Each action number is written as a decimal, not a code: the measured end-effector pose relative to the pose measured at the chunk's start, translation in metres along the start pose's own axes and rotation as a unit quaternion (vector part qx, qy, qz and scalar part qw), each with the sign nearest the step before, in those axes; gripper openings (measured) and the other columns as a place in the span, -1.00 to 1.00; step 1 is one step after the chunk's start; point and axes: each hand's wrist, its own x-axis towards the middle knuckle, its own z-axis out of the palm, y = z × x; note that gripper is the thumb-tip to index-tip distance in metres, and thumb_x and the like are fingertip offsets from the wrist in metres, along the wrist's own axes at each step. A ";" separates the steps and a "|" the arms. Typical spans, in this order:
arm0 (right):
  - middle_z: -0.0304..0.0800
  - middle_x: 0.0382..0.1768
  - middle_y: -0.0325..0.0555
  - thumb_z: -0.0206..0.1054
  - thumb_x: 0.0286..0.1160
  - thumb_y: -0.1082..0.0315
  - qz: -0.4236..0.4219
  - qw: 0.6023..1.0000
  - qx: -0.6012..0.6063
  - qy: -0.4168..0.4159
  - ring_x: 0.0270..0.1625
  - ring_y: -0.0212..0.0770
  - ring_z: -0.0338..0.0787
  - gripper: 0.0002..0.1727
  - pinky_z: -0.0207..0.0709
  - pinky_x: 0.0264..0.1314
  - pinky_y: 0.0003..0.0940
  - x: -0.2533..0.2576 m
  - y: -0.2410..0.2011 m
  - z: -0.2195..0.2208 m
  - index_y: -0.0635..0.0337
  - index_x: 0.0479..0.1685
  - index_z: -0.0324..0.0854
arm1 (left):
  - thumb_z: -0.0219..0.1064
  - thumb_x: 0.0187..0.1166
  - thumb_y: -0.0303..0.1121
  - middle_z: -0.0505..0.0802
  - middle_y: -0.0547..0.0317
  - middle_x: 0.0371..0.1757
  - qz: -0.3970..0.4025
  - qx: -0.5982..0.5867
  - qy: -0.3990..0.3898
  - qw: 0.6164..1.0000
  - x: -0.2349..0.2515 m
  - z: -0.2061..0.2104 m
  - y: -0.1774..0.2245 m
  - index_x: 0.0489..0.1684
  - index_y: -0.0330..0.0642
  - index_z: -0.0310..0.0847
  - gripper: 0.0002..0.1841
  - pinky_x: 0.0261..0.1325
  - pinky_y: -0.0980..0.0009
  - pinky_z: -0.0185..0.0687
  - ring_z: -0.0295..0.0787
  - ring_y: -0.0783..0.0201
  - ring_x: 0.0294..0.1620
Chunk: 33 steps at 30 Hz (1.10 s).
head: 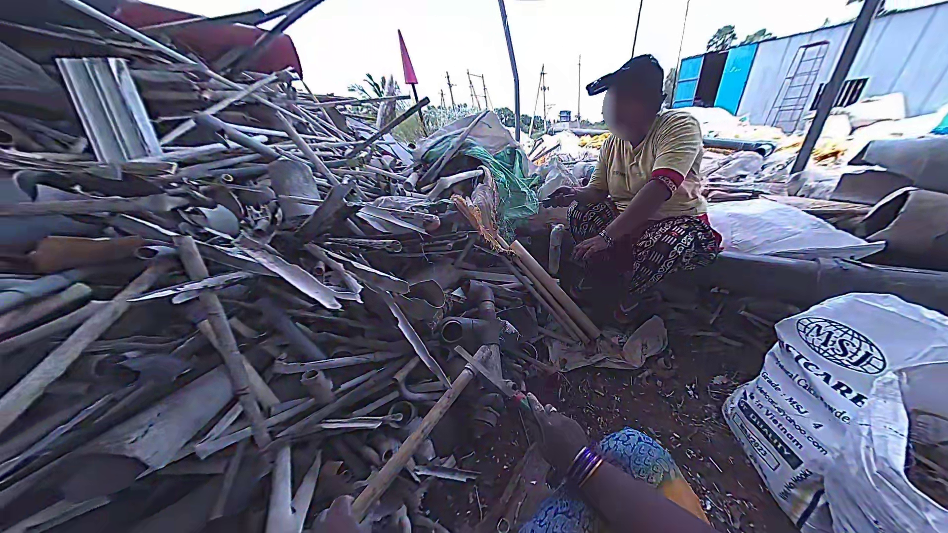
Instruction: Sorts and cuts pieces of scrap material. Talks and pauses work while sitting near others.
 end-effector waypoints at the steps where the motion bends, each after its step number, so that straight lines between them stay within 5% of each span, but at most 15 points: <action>1: 0.61 0.47 0.30 -0.05 0.89 0.12 0.042 0.998 0.006 -0.038 0.37 0.28 0.75 -0.30 0.59 0.39 0.20 0.004 -0.001 -0.002 -0.10 0.97 -0.16 | 0.37 0.59 0.04 0.81 -0.23 0.34 -0.005 0.004 -0.009 1.000 -0.001 -0.003 0.001 0.34 -0.17 0.70 -0.48 0.43 -0.30 0.49 0.73 -0.26 0.40; 3: 0.62 0.49 0.25 -0.13 0.92 0.03 0.111 0.992 0.052 -0.029 0.45 0.22 0.71 -0.31 0.55 0.48 0.16 0.013 0.005 -0.005 -0.03 0.96 -0.16 | 0.38 0.58 0.01 0.80 -0.23 0.34 -0.009 0.013 -0.017 1.000 -0.004 -0.008 0.001 0.34 -0.17 0.70 -0.49 0.45 -0.28 0.49 0.72 -0.24 0.42; 6: 0.64 0.47 0.26 -0.07 0.90 0.06 0.030 0.998 0.055 0.026 0.39 0.24 0.75 -0.33 0.56 0.44 0.16 0.002 0.002 -0.009 -0.08 0.95 -0.07 | 0.35 0.62 0.00 0.77 -0.25 0.40 -0.010 0.010 -0.030 0.999 -0.003 -0.014 -0.002 0.39 -0.18 0.67 -0.48 0.51 -0.26 0.43 0.67 -0.24 0.48; 9: 0.65 0.43 0.28 -0.07 0.89 0.05 0.011 0.999 0.002 -0.034 0.37 0.27 0.75 -0.33 0.58 0.37 0.23 0.004 0.002 -0.002 -0.18 0.96 -0.09 | 0.34 0.61 0.03 0.77 -0.22 0.40 -0.026 0.013 -0.039 0.999 -0.002 -0.016 -0.001 0.40 -0.14 0.67 -0.47 0.51 -0.23 0.45 0.68 -0.22 0.47; 12: 0.64 0.48 0.26 -0.05 0.90 0.10 0.148 0.975 0.165 -0.016 0.53 0.19 0.66 -0.36 0.45 0.58 0.16 0.026 0.018 -0.002 0.08 0.90 0.04 | 0.37 0.59 0.05 0.77 -0.22 0.40 -0.025 0.016 -0.045 0.999 -0.002 -0.016 -0.003 0.41 -0.17 0.65 -0.44 0.47 -0.26 0.48 0.70 -0.23 0.44; 14: 0.66 0.44 0.31 -0.01 0.90 0.16 0.151 0.947 0.280 0.040 0.49 0.19 0.68 -0.39 0.42 0.59 0.13 0.028 0.023 -0.003 0.19 0.84 0.12 | 0.45 0.54 0.06 0.79 -0.21 0.37 -0.004 -0.006 -0.072 0.997 -0.001 -0.016 -0.012 0.43 -0.20 0.63 -0.38 0.42 -0.25 0.52 0.72 -0.21 0.41; 17: 0.75 0.06 0.28 0.00 0.91 0.20 0.101 0.908 0.389 0.121 -0.03 0.10 0.76 -0.46 0.57 0.18 0.02 0.021 0.020 -0.003 0.29 0.74 0.23 | 0.55 0.48 0.02 0.83 -0.32 0.25 0.049 -0.061 -0.148 0.986 0.003 -0.020 -0.015 0.40 -0.24 0.63 -0.37 0.40 -0.32 0.50 0.74 -0.31 0.36; 20: 0.60 -0.36 -0.03 -0.11 0.95 0.22 0.079 0.859 0.483 0.154 -0.51 -0.24 0.54 -0.52 0.49 -0.39 -0.30 0.016 0.014 -0.001 0.36 0.62 0.25 | 0.50 0.55 0.05 0.82 -0.30 0.27 0.076 -0.080 -0.221 0.969 0.000 -0.019 -0.011 0.44 -0.22 0.66 -0.38 0.51 -0.24 0.44 0.72 -0.25 0.39; 23: 0.59 -0.40 -0.11 -0.18 0.97 0.23 0.069 0.825 0.536 0.167 -0.55 -0.33 0.52 -0.54 0.46 -0.45 -0.40 0.015 0.009 -0.005 0.38 0.56 0.28 | 0.47 0.60 0.00 0.86 -0.25 0.15 0.106 -0.124 -0.251 0.954 0.001 -0.012 -0.013 0.39 -0.24 0.68 -0.44 0.40 -0.16 0.56 0.82 -0.16 0.20; 27: 0.64 -0.35 -0.07 -0.22 0.98 0.21 0.074 0.829 0.531 0.158 -0.53 -0.30 0.55 -0.52 0.50 -0.42 -0.36 0.015 0.008 -0.002 0.37 0.56 0.30 | 0.43 0.65 -0.09 0.88 -0.14 -0.06 0.137 -0.167 -0.284 0.934 0.002 0.001 -0.023 0.39 -0.23 0.67 -0.52 0.11 0.02 0.68 0.83 0.03 -0.17; 30: 0.62 -0.39 -0.10 -0.23 0.98 0.22 0.073 0.817 0.547 0.166 -0.55 -0.34 0.54 -0.53 0.47 -0.45 -0.42 0.014 0.001 -0.005 0.37 0.54 0.30 | 0.36 0.70 -0.05 0.87 -0.19 0.00 0.142 -0.159 -0.303 0.929 0.002 0.004 -0.024 0.43 -0.24 0.65 -0.50 0.19 -0.05 0.65 0.83 -0.03 -0.11; 33: 0.60 -0.39 -0.11 -0.20 0.97 0.22 0.071 0.816 0.551 0.162 -0.54 -0.35 0.54 -0.54 0.49 -0.43 -0.43 0.014 -0.004 -0.006 0.38 0.54 0.32 | 0.25 0.79 -0.08 0.85 -0.11 -0.19 0.161 -0.160 -0.319 0.920 -0.001 0.007 -0.026 0.33 -0.30 0.66 -0.55 0.04 0.03 0.64 0.75 0.06 -0.29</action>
